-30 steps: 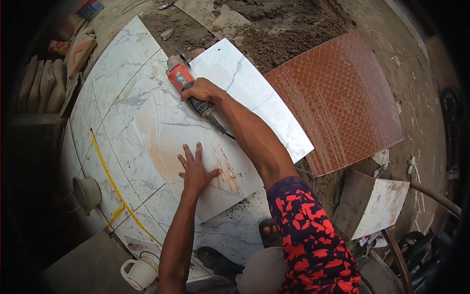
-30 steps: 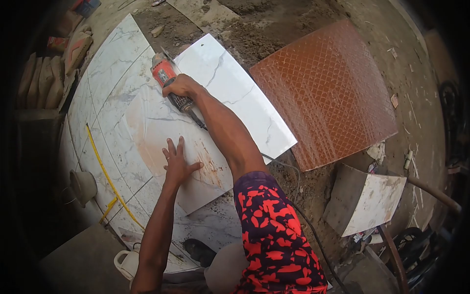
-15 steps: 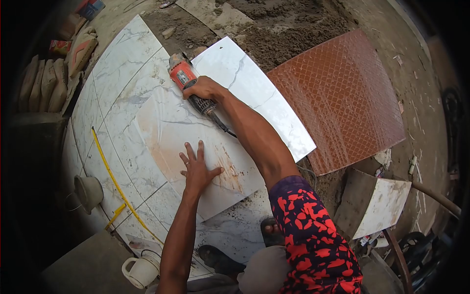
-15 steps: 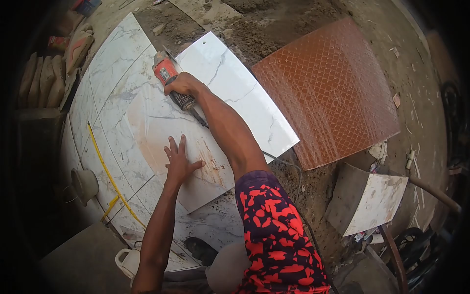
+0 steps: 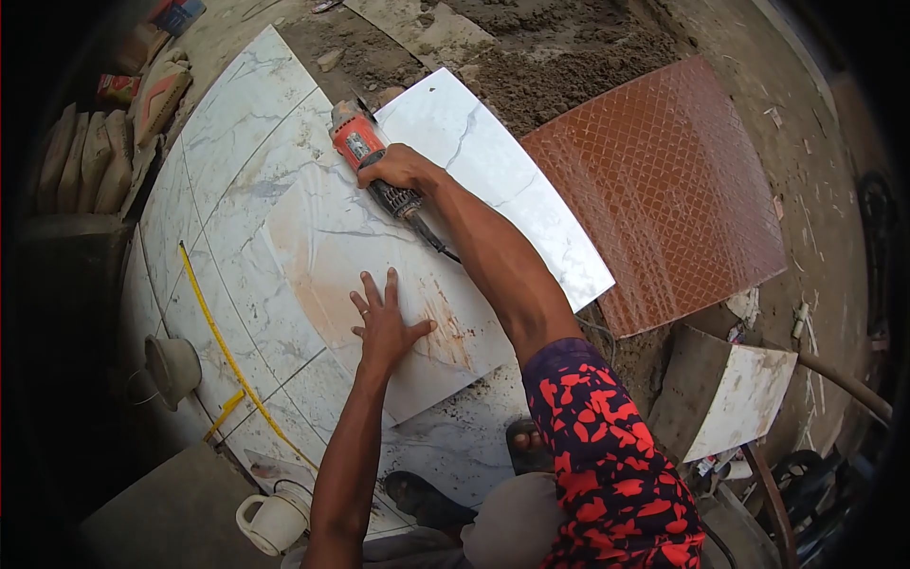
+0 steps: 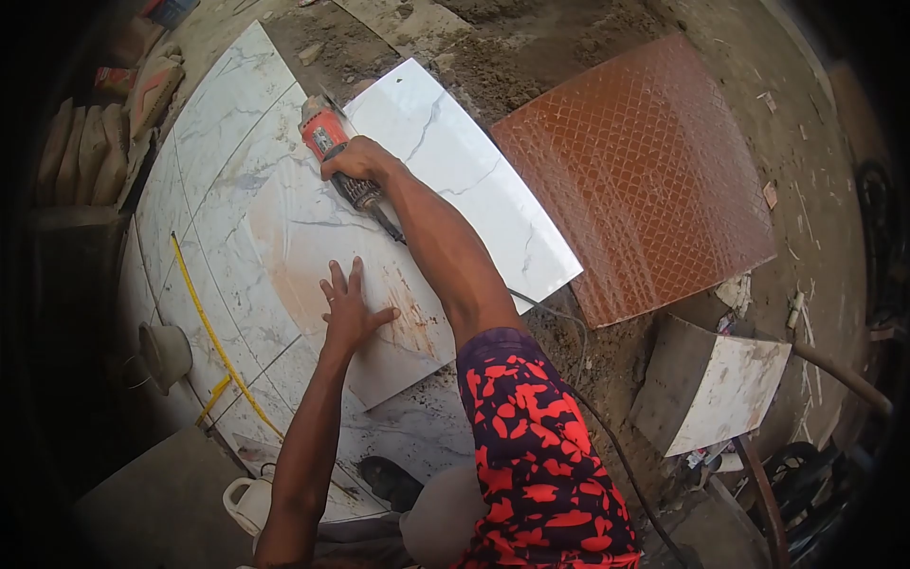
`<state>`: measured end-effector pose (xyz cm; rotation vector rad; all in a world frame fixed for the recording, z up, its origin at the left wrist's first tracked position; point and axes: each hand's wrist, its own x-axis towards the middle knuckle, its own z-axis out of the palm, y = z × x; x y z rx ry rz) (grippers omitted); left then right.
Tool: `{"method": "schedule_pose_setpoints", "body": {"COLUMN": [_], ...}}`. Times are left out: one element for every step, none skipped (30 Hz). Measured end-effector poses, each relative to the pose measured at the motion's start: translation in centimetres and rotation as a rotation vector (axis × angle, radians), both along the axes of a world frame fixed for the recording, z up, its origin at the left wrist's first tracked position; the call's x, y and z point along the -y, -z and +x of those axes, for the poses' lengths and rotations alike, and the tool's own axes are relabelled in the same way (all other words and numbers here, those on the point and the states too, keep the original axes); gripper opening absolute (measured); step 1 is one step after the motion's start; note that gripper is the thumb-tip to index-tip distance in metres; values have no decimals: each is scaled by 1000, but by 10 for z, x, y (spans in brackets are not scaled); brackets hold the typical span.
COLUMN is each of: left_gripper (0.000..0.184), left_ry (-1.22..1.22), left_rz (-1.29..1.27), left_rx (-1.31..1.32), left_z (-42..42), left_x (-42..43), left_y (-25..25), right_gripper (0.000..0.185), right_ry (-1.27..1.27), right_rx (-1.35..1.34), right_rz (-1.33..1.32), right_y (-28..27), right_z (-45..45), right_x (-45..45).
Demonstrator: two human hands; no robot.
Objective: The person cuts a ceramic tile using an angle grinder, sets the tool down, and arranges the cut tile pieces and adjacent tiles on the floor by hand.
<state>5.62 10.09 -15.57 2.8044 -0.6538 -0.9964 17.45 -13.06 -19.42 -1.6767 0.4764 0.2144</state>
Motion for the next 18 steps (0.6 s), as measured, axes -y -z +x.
{"method": "schedule_pose_setpoints", "body": {"left_gripper": [113,113,113,113,113,113,113,113,113,113,113,113,116,120,120,120,120,120], "left_ry": [0,0,-1,1,4,4,6,9,9,10,11,10,1,-8,-9,-9,-8,-9], "left_rz": [0,0,1,-6,-14,-14,-5,4,4,5,6,7,6,4,4,3,1,1], "left_rx": [2,4,4,2,0,1,-1,-3,-3,-3,-2,-3,7,18,18,18,18,18], "left_z": [0,0,0,0,0,0,0,1,1,1,1,1,1,1,1,1,1,1], "left_x": [0,-1,-1,-1,-1,-1,-1,-1,-1,-1,-2,-3,-3,-4,-4,-4,-3,-3], "left_y": [1,2,1,1,1,1,2,2,3,3,4,5,8,9,9,8,8,6], "right_gripper": [59,59,59,59,59,59,59,59,59,59,58,58,61,64,64,64,64,64], "right_ry": [-1,-2,-3,-2,0,0,3,5,5,8,10,9,-3,-15,-16,-10,-4,-5], "right_rx": [-1,-2,-2,1,5,5,0,-5,-5,-8,-10,-10,-36,-62,-62,-62,-62,-62], "right_rz": [-9,-17,-16,-14,-11,-11,-10,-8,-8,-9,-10,-9,8,26,25,31,36,36], "right_y": [0,0,-1,-2,-3,-3,-3,-3,-3,-2,-1,-3,-5,-7,-7,-6,-5,-6], "right_z": [0,0,-1,-2,-3,-3,-4,-4,-4,-3,-3,-4,-5,-5,-6,-6,-6,-6], "right_x": [0,0,0,0,0,0,-1,-1,-1,-1,-1,-1,0,0,0,0,0,0]}}
